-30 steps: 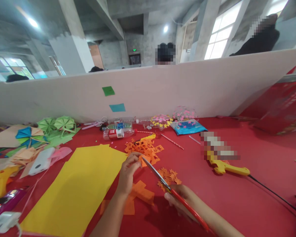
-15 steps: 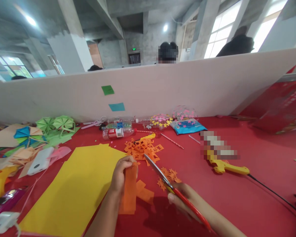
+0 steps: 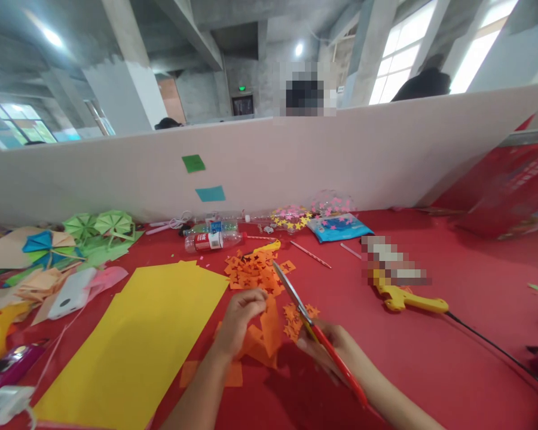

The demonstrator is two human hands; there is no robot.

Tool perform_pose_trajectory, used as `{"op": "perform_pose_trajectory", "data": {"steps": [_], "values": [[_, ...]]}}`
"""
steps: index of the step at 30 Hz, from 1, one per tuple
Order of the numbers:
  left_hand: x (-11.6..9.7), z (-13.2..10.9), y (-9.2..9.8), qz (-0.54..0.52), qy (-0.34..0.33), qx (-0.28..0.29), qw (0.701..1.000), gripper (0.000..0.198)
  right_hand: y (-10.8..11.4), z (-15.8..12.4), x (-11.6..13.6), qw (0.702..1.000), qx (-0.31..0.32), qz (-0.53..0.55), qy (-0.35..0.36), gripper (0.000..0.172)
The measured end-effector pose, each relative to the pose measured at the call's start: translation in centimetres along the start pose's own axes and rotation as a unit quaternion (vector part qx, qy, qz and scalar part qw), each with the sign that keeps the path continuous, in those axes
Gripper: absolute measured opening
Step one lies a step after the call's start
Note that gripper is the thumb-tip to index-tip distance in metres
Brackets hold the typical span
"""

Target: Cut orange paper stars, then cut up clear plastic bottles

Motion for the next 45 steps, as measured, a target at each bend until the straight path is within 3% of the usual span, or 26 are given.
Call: {"op": "perform_pose_trajectory", "data": {"steps": [3, 6, 11, 17, 22, 26, 30, 32, 36, 40, 42, 45], "values": [[1.7, -0.6, -2.8, -0.02, 0.052, 0.058, 0.997, 0.014, 1.2, -0.6, 0.7, 0.998, -0.053, 0.03, 0.002, 0.035], [2.6, -1.1, -3.7, -0.032, 0.088, 0.053, 0.994, 0.008, 1.1, -1.2, 1.2, 0.997, -0.055, 0.057, 0.004, 0.029], [1.5, -0.8, -5.1, -0.039, 0.046, 0.108, 0.992, 0.013, -0.1, -1.3, 1.7, 0.998, -0.008, 0.066, 0.019, 0.021], [0.9, 0.1, -2.9, -0.054, 0.018, 0.042, 0.997, 0.013, -0.5, -1.6, 2.1, 0.997, 0.018, 0.07, 0.016, 0.019], [0.0, 0.3, -1.0, -0.065, 0.001, -0.005, 0.998, 0.014, -1.5, -1.4, 2.2, 0.996, 0.076, 0.049, 0.012, 0.026], [0.3, -0.1, -2.8, -0.018, 0.022, 0.067, 0.997, 0.011, 0.2, -1.0, 1.6, 1.0, -0.011, 0.029, 0.005, 0.025], [1.4, -1.0, -6.0, 0.073, 0.054, 0.186, 0.978, 0.015, 0.8, -1.1, 1.5, 0.997, -0.04, 0.057, 0.015, 0.026], [1.6, -1.3, -6.9, 0.09, 0.055, 0.212, 0.972, 0.016, 1.0, -1.2, 1.4, 0.997, -0.053, 0.062, 0.011, 0.023], [1.6, -1.1, -6.8, 0.083, 0.048, 0.198, 0.975, 0.013, 1.2, -1.4, 1.4, 0.994, -0.076, 0.077, 0.016, 0.021], [1.7, -0.9, -6.5, 0.087, 0.049, 0.187, 0.977, 0.017, 1.7, -1.5, 1.9, 0.993, -0.089, 0.068, 0.044, 0.031], [1.6, -0.5, -5.2, 0.075, 0.048, 0.134, 0.987, 0.017, 1.8, -1.5, 2.1, 0.994, -0.084, 0.046, 0.05, 0.038], [1.0, 0.0, -2.0, 0.024, 0.023, 0.013, 0.999, 0.017, 1.3, -1.4, 2.4, 0.998, -0.041, -0.003, 0.051, 0.046]]}}
Point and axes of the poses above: each hand's wrist, its own z-axis towards the middle knuckle, its own y-axis out of the back of the hand, x = y × z, the point moved 10 cm from there along z, towards the middle knuckle, and after that the axes turned 6 degrees about x, right-handed, at the moved point
